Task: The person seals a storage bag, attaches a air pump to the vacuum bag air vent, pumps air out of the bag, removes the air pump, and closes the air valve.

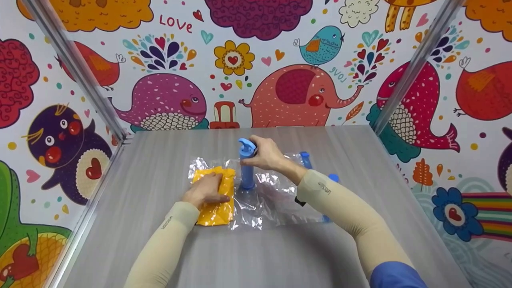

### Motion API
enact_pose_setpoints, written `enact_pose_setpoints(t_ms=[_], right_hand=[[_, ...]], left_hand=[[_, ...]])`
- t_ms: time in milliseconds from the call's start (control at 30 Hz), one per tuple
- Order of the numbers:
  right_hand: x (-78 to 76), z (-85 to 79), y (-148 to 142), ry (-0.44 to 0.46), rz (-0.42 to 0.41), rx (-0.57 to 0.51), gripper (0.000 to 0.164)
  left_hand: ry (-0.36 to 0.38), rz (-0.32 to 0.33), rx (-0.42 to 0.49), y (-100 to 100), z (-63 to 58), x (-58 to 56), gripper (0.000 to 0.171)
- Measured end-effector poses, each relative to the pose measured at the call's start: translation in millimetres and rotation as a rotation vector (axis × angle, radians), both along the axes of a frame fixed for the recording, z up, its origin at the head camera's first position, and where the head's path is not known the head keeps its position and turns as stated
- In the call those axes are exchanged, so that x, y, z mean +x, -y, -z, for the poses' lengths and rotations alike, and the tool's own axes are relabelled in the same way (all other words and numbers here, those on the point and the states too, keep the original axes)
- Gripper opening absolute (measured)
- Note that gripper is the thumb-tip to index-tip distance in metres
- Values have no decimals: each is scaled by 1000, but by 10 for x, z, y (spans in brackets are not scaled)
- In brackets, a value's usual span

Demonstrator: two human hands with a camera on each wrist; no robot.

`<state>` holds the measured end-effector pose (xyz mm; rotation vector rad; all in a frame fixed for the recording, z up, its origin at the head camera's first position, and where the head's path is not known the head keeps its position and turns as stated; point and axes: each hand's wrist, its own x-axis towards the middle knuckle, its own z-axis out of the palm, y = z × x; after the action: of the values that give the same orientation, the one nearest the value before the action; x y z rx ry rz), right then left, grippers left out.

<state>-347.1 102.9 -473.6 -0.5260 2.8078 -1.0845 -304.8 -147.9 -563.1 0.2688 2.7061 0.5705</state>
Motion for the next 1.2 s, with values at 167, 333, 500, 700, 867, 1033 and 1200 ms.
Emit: enact_pose_setpoints(t_ms=[167,333,500,700,867,1033,1200], right_hand=[[-3,5,13,8,-13,-8,56],[-36,18,-10,29,-56,-32,54],[-72,15,-39,49,-91,-32,52],[-131,-26,-75,79,-140,-16,51],[-176,-76,-103,112,-252,1,57],[-196,-93,-102,142,-272,-1,66],[-190,-22,-96,128,-154,-13,60]], left_hand=[[1,-21,13,-2,20,13,94],[4,-39,24,3,41,11,93],[3,-47,28,-1,46,20,92],[-16,-30,15,-11,45,31,90],[-43,-11,-19,-10,51,34,90],[-37,-29,-21,-25,54,26,92],[-45,-20,-18,-19,55,25,91]])
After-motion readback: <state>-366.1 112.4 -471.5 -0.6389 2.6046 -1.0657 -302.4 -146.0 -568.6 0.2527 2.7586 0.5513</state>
